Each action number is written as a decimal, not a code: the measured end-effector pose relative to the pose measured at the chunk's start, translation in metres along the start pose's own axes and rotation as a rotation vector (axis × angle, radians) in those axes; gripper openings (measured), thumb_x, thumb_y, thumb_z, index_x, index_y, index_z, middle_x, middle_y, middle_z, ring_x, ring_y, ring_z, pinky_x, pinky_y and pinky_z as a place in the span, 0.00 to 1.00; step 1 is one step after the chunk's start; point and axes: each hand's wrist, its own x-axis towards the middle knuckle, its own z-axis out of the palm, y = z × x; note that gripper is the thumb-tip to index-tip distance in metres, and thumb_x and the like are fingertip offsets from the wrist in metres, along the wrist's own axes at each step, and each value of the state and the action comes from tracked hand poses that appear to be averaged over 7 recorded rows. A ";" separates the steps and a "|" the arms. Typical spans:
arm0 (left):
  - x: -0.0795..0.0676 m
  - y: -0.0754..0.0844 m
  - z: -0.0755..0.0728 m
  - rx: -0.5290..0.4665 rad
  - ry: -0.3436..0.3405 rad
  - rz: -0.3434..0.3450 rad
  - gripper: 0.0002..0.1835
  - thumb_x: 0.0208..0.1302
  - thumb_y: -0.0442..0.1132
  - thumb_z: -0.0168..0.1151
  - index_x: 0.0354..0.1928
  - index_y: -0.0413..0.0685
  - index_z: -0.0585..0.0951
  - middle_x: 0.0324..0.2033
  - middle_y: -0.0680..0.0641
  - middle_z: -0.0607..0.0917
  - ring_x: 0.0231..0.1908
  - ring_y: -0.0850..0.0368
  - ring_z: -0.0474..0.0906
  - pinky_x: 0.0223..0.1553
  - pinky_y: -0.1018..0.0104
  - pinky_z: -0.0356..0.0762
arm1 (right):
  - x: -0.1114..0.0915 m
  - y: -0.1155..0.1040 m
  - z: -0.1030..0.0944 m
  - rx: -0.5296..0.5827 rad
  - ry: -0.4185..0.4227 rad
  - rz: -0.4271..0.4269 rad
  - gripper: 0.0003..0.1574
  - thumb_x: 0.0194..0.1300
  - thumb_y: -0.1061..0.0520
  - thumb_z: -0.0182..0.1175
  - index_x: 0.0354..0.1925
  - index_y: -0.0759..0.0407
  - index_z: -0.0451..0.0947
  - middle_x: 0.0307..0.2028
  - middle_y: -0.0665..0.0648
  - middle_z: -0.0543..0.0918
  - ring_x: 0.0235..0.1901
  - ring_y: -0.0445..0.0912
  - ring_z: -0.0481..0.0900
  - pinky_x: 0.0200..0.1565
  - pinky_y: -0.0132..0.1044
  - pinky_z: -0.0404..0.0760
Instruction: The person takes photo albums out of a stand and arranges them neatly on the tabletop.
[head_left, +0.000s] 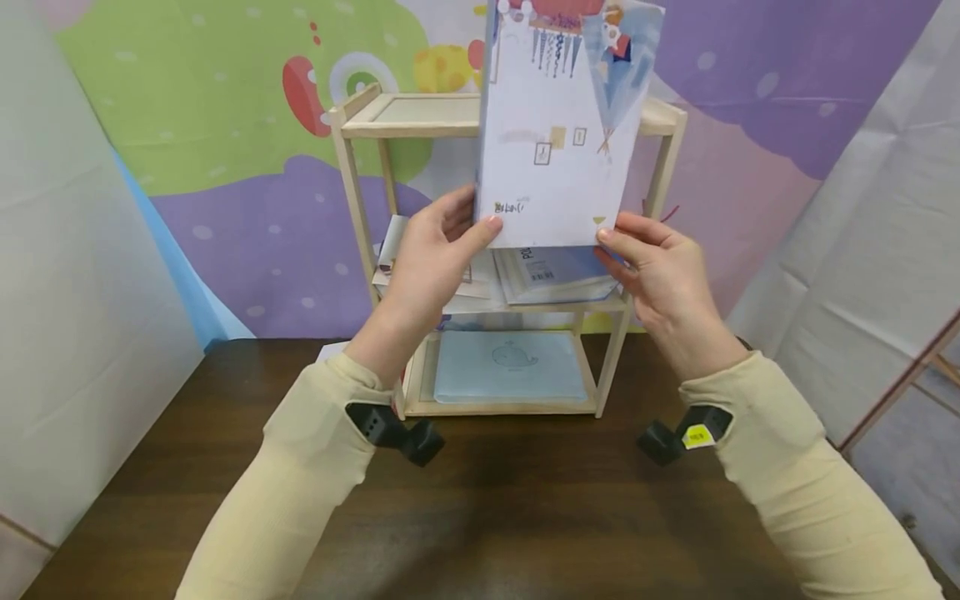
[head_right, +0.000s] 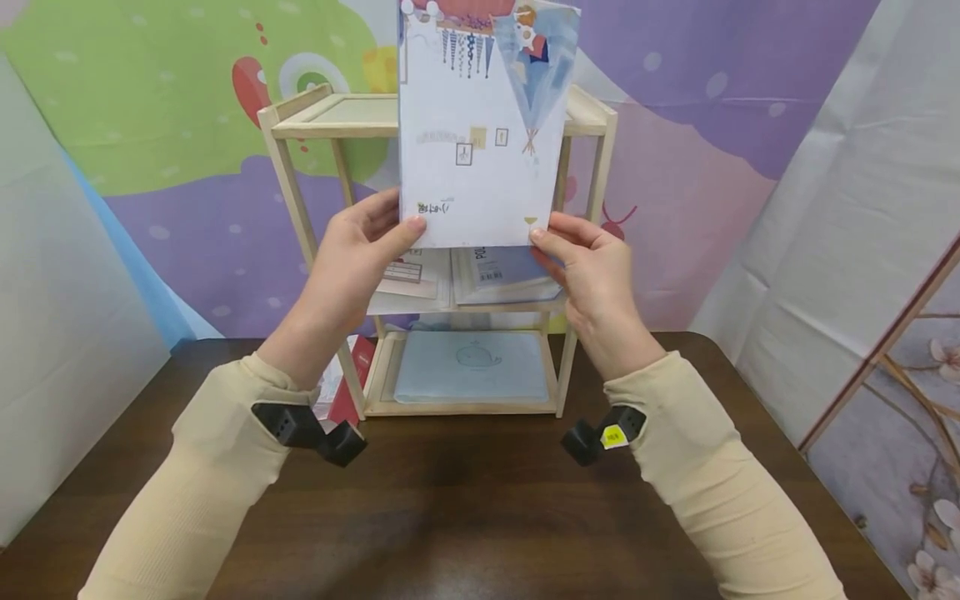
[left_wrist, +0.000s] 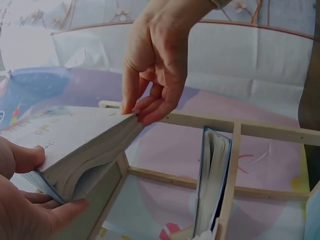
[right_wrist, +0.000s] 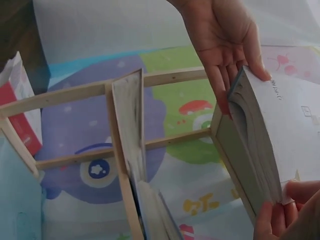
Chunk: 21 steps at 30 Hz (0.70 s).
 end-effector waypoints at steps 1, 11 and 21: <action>0.000 0.000 0.000 -0.003 0.001 -0.002 0.30 0.62 0.36 0.57 0.65 0.38 0.61 0.61 0.43 0.70 0.59 0.56 0.67 0.57 0.69 0.67 | 0.000 0.000 0.000 -0.010 -0.001 -0.007 0.11 0.48 0.76 0.62 0.23 0.62 0.82 0.26 0.55 0.80 0.25 0.43 0.81 0.39 0.34 0.81; -0.002 0.001 0.002 -0.075 0.014 0.010 0.29 0.62 0.35 0.56 0.64 0.37 0.61 0.58 0.43 0.72 0.57 0.57 0.69 0.57 0.65 0.67 | 0.001 -0.001 0.001 -0.030 -0.003 -0.062 0.12 0.49 0.75 0.62 0.27 0.61 0.79 0.28 0.55 0.78 0.27 0.41 0.80 0.38 0.30 0.80; -0.004 -0.004 0.002 -0.125 0.006 0.002 0.24 0.64 0.33 0.53 0.62 0.37 0.65 0.54 0.39 0.75 0.47 0.57 0.73 0.44 0.66 0.70 | 0.005 -0.002 -0.005 -0.123 -0.060 -0.040 0.13 0.51 0.73 0.61 0.33 0.61 0.74 0.33 0.56 0.73 0.30 0.41 0.78 0.39 0.28 0.79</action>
